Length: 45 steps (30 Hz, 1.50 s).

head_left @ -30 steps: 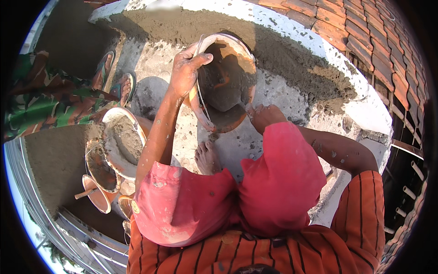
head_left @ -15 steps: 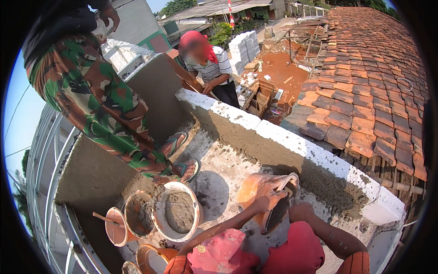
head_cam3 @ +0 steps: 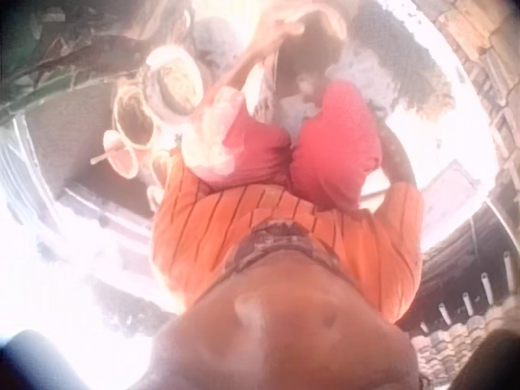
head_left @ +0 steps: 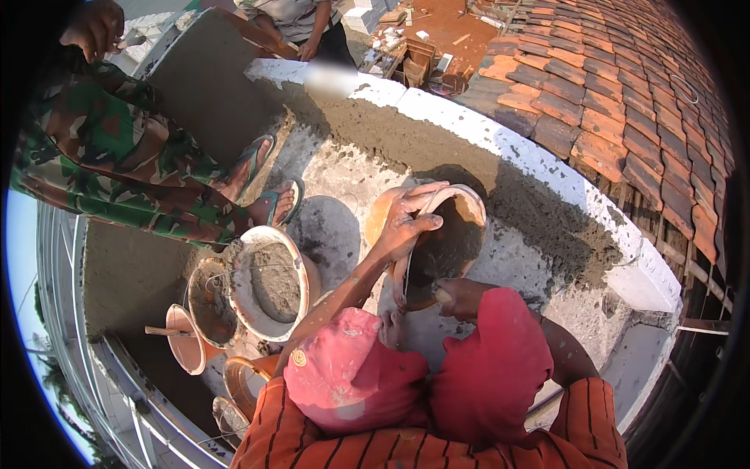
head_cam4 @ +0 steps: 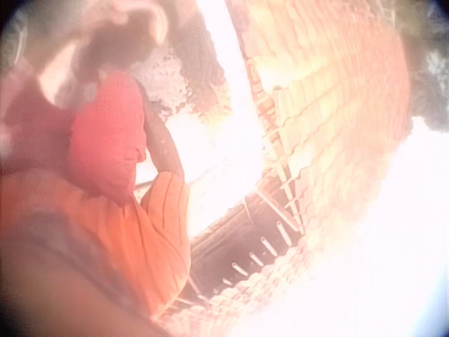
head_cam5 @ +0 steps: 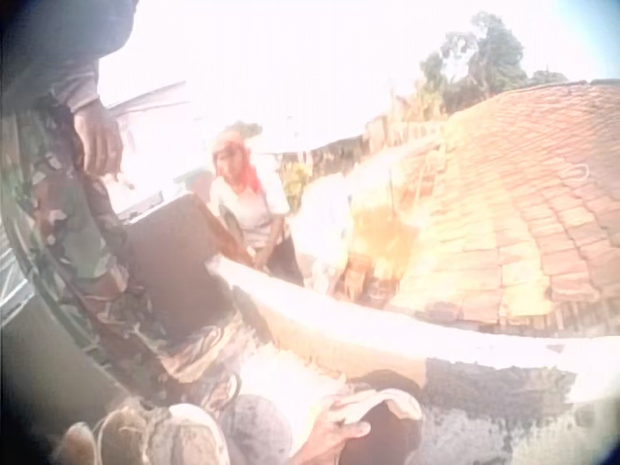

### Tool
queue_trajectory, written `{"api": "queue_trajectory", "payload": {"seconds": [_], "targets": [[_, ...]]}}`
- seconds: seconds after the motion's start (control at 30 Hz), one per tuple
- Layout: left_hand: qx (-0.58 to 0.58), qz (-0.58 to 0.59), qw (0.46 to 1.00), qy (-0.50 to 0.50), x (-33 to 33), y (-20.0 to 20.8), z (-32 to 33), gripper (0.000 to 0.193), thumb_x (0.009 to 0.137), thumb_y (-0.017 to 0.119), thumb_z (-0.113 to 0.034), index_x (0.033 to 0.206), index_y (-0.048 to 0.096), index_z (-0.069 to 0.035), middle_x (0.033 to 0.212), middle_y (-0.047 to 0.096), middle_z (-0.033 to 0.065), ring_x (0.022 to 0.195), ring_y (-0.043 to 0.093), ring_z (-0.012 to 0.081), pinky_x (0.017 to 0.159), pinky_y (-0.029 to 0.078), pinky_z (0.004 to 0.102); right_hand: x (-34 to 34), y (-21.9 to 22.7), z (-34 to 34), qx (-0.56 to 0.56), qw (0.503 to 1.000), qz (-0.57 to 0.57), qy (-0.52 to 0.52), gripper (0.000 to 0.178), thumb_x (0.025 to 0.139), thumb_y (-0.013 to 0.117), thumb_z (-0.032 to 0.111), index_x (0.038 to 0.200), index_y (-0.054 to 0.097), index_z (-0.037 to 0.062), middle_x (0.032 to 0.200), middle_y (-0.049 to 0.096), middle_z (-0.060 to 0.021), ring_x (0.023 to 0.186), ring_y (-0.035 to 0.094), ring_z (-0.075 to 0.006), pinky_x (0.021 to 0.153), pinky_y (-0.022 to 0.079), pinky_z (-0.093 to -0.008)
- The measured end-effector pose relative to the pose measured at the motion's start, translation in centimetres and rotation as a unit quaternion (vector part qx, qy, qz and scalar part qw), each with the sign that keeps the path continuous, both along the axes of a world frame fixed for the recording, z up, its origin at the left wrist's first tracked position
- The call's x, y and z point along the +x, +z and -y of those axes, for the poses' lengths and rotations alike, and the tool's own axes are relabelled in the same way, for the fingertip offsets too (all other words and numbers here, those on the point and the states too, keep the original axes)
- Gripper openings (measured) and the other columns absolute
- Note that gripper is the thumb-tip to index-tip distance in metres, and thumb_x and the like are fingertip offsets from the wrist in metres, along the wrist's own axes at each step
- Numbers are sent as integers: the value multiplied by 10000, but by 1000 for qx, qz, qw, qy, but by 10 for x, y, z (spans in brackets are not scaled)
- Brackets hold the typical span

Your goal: The person scoops wet cement from a bucket using a trowel and applies it to a curved wall on a tiled roof. They smooth the cement with the trowel and a straight edge, repeating the process along the wall.

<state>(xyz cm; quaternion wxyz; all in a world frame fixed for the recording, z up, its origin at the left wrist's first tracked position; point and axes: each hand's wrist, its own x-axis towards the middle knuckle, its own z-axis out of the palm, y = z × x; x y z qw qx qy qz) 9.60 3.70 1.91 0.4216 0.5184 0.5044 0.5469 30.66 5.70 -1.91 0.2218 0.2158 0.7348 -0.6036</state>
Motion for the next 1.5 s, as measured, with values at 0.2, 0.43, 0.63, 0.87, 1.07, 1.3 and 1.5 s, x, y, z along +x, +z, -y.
{"api": "queue_trajectory", "payload": {"seconds": [0.2,0.43,0.63,0.87,1.07,1.3,1.5], "targets": [[-6,99,994,35,-14,-4,-14,453,765,612,-101,1191,599,54,1293,533,137,1216,473,233,1037,334,339,28,3,-9,-466,844,-148,-220,404,811,601,153,1186,496,47,779,507,8,548,503,-60,495,414,-181],[-48,125,989,67,-15,-3,-24,457,786,580,-65,1218,555,84,1236,571,143,1152,522,211,1020,347,312,41,-47,-33,-80,969,-75,-220,260,803,551,202,975,579,9,730,557,-47,646,554,-126,643,468,-250],[-102,129,979,120,-25,-1,0,446,810,576,-112,1200,541,102,1112,619,135,1017,581,176,935,412,294,125,19,-42,104,967,-49,-227,327,847,543,280,1057,596,35,811,652,-151,731,627,-291,727,501,-418],[-107,79,986,104,-25,-13,7,398,800,594,-93,1163,578,68,1003,631,84,873,591,133,829,448,267,268,128,-28,442,851,197,-201,344,787,621,260,1055,630,44,1013,653,-175,931,625,-348,860,491,-437],[-142,60,984,86,-7,8,9,432,816,566,-126,1201,552,70,1025,640,92,883,609,142,824,467,269,318,220,-1,348,896,174,-215,225,725,694,175,901,690,35,815,671,-168,747,650,-319,696,514,-380],[-151,8,979,136,-6,23,19,428,820,603,-187,1158,543,69,901,610,71,744,577,136,703,466,255,347,204,-43,14,975,41,-216,282,678,796,167,869,695,-14,713,671,-79,583,629,-155,547,481,-260],[-152,20,979,131,-11,20,20,397,810,599,-127,1153,548,65,962,634,96,827,614,154,769,486,280,398,210,-85,147,836,43,-527,387,683,781,314,825,679,-31,619,609,-66,489,557,-97,435,427,-207]]}}
